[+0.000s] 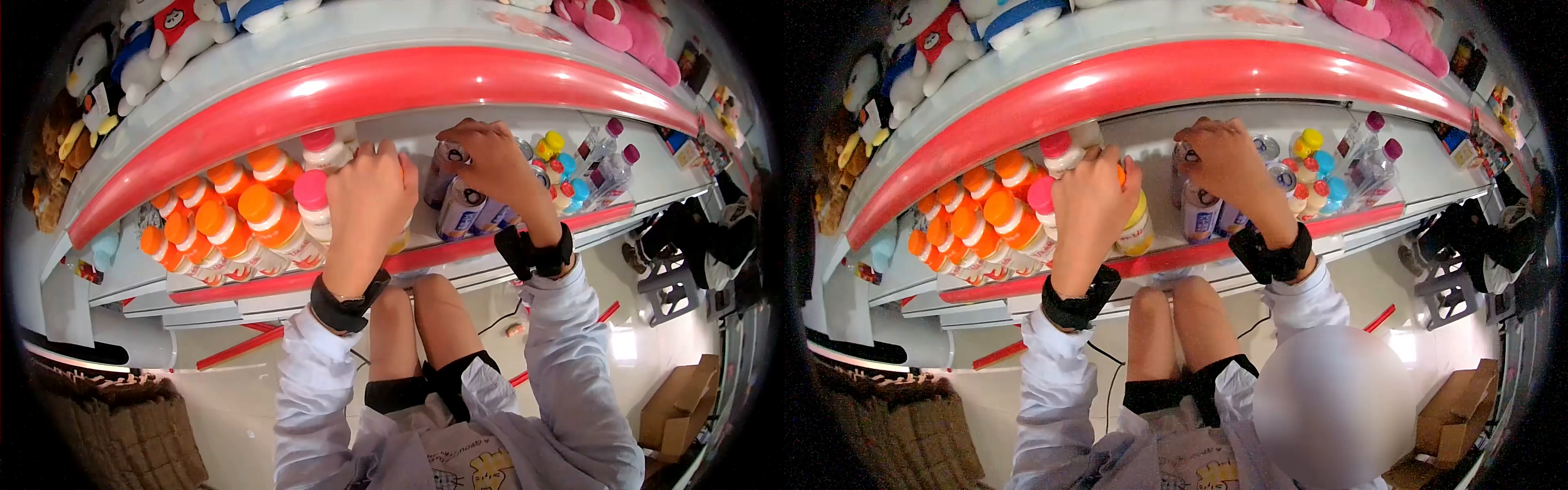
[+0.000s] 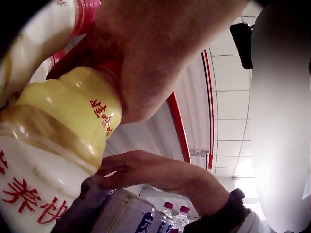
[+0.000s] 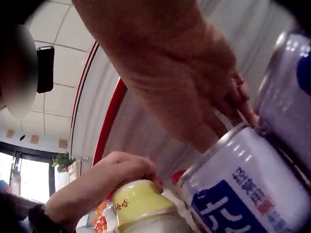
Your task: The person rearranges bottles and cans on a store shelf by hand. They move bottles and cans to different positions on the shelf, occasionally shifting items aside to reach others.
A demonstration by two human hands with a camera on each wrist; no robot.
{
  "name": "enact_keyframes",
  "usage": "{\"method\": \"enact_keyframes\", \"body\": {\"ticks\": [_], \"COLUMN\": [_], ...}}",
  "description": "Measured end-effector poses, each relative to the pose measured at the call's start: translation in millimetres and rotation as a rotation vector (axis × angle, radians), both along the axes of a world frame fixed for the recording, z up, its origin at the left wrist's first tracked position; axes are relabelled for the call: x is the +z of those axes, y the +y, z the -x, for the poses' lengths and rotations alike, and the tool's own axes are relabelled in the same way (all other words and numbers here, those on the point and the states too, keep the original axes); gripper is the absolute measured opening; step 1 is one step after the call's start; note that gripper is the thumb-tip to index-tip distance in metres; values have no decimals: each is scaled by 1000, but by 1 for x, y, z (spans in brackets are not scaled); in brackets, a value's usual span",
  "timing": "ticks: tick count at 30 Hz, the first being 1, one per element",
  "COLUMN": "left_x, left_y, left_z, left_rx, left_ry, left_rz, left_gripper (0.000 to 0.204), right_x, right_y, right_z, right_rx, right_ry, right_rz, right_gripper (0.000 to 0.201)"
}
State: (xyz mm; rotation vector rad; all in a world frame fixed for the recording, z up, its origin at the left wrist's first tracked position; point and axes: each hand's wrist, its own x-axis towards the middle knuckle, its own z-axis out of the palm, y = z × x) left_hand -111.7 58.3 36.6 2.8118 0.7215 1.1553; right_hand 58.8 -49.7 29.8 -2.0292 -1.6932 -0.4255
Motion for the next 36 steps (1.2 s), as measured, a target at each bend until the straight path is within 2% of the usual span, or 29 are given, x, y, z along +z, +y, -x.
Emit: {"method": "enact_keyframes", "body": {"ticks": [4,7,10,13,16,20,23,29,36], "left_x": [-1,1,3,2,1,-1,3,3,0], "left_y": [0,0,2,3,5,6,7,7,7], "left_z": [-1,1,2,2,4,1,3,2,1], "left_rx": [10,9,-7,-9,-15,-39,-36,-44,-55], "left_ry": [0,-2,29,38,52,40,73,56,31], "left_rz": [-9,19,23,-12,-20,-33,-12,-27,10], "left_gripper": [23,24,25,25,25,23,25,21,25], "right_x": [-3,2,-5,-15,-29,-16,-20,-22,-11], "right_y": [-5,-2,-4,-6,1,10,17,18,17], "right_z": [2,9,5,-3,-16,-29,-38,-37,-32], "right_rx": [7,-116,-112,-33,-16,106,194,227,269], "right_ry": [-10,-34,-36,-95,-89,300,427,198,318], "right_rz": [-7,90,72,-47,-33,254,305,297,346], "right_gripper": [34,34,35,35,35,40,45,43,43]}}
